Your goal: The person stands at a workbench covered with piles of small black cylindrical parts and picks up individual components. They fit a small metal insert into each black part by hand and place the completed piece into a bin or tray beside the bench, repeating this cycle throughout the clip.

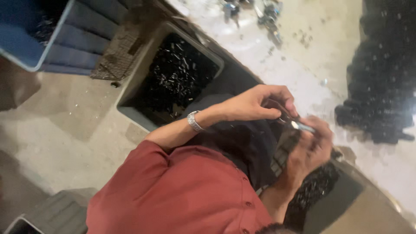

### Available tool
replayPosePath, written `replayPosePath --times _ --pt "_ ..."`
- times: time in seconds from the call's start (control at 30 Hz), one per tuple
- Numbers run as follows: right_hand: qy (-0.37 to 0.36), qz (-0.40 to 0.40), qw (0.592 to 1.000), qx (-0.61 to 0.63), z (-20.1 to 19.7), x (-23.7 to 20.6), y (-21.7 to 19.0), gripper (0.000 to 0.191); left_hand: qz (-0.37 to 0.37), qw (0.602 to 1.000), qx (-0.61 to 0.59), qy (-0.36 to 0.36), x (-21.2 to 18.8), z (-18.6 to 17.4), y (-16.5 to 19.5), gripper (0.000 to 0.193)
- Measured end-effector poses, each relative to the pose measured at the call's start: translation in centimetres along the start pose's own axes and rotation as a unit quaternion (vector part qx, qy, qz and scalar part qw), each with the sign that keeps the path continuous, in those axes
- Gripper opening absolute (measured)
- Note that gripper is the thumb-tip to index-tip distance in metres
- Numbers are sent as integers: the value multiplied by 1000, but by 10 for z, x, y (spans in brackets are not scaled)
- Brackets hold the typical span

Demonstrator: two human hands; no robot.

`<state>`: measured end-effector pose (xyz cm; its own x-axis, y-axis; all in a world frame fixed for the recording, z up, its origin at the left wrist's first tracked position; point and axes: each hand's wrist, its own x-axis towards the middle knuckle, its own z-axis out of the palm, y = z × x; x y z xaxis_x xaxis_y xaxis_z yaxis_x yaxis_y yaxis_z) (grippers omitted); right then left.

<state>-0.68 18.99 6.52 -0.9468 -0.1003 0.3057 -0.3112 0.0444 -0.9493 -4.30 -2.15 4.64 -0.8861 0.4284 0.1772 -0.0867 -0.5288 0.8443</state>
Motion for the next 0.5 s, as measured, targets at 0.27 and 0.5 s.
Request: replayPosePath --times 0.27,0.5 --pt "86 34 976 198 -25 3 4 37 22 976 204 71 49 -2 14 14" --pt "39 138 837 528 -49 -11 -7 36 -11 896 438 77 160 -44 24 16"
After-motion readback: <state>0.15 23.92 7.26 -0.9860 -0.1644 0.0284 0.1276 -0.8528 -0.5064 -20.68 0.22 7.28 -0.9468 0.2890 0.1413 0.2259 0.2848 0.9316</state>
